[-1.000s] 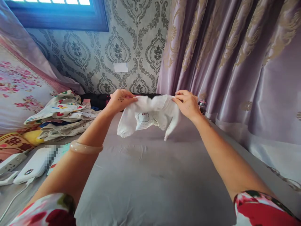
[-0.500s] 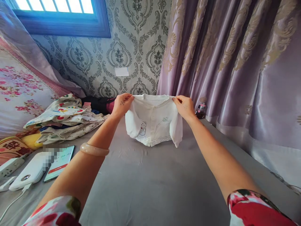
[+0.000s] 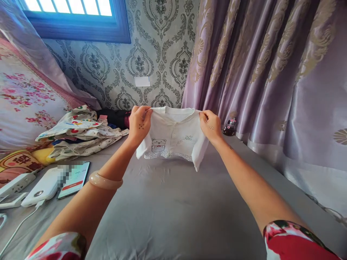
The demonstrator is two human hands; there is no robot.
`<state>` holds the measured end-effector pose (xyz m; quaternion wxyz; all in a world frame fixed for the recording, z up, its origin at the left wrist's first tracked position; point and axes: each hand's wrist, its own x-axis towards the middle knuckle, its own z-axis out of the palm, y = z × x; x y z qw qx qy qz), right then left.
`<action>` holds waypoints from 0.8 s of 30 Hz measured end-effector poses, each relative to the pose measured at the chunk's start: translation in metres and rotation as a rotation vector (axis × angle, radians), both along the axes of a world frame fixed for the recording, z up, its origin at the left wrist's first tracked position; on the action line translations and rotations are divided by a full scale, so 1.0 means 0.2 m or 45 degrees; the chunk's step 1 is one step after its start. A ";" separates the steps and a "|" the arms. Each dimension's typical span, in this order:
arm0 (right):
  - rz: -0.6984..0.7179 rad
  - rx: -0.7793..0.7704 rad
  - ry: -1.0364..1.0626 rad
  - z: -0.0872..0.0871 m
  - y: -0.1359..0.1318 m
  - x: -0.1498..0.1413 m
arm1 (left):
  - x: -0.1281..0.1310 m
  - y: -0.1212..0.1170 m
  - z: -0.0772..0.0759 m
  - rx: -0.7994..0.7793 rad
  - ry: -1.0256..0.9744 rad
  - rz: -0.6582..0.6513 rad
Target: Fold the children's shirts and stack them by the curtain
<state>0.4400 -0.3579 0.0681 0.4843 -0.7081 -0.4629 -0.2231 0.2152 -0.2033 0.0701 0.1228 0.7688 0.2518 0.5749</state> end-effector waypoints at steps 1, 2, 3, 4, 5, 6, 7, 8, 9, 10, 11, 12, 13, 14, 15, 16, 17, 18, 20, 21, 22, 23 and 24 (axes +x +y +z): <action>0.013 0.003 -0.022 0.01 -0.03 -0.02 | -0.04 -0.03 0.00 0.053 -0.010 0.009; 0.034 0.007 -0.047 0.02 -0.07 -0.05 | -0.08 -0.07 0.01 0.105 -0.017 0.018; 0.062 0.011 -0.074 0.03 -0.11 -0.08 | -0.12 -0.11 0.01 0.157 -0.021 0.030; 0.094 0.016 -0.101 0.04 -0.15 -0.11 | -0.17 -0.15 0.02 0.209 -0.018 0.046; 0.127 0.020 -0.124 0.06 -0.20 -0.14 | -0.21 -0.19 0.03 0.260 -0.013 0.065; 0.158 0.022 -0.143 0.08 -0.25 -0.17 | -0.26 -0.23 0.05 0.311 -0.014 0.092; 0.185 0.023 -0.156 0.11 -0.30 -0.20 | -0.31 -0.28 0.07 0.354 -0.010 0.123; 0.219 0.023 -0.164 0.14 -0.34 -0.23 | -0.35 -0.32 0.09 0.395 -0.012 0.154; 0.242 0.025 -0.172 0.17 -0.38 -0.25 | -0.39 -0.35 0.12 0.426 -0.006 0.180; 0.256 0.029 -0.181 0.20 -0.42 -0.27 | -0.42 -0.39 0.15 0.444 -0.009 0.205; 0.266 0.024 -0.183 0.23 -0.44 -0.29 | -0.44 -0.41 0.17 0.450 0.000 0.217; 0.271 0.010 -0.178 0.25 -0.45 -0.29 | -0.46 -0.42 0.20 0.447 0.018 0.224; 0.276 -0.017 -0.166 0.27 -0.45 -0.29 | -0.47 -0.43 0.22 0.440 0.045 0.226; 0.279 -0.053 -0.152 0.27 -0.44 -0.28 | -0.47 -0.42 0.22 0.430 0.082 0.222; 0.281 -0.099 -0.138 0.26 -0.42 -0.26 | -0.46 -0.39 0.22 0.414 0.130 0.213; 0.283 -0.155 -0.129 0.23 -0.39 -0.24 | -0.44 -0.36 0.20 0.393 0.185 0.197; 0.279 -0.210 -0.128 0.20 -0.35 -0.21 | -0.41 -0.31 0.16 0.362 0.245 0.177; 0.275 -0.278 -0.132 0.14 -0.30 -0.18 | -0.37 -0.25 0.10 0.320 0.318 0.138; 0.238 -0.418 -0.151 0.00 -0.21 -0.12 | -0.29 -0.11 -0.07 0.227 0.430 0.061; 0.214 -0.511 -0.164 -0.08 -0.17 -0.09 | -0.24 -0.05 -0.18 0.176 0.482 0.027; 0.182 -0.599 -0.179 -0.17 -0.13 -0.07 | -0.19 0.00 -0.29 0.111 0.521 0.003; 0.152 -0.686 -0.199 -0.26 -0.10 -0.05 | -0.15 0.04 -0.39 0.043 0.553 -0.009; 0.100 -0.767 -0.213 -0.34 -0.07 -0.04 | -0.11 0.07 -0.50 -0.024 0.588 -0.005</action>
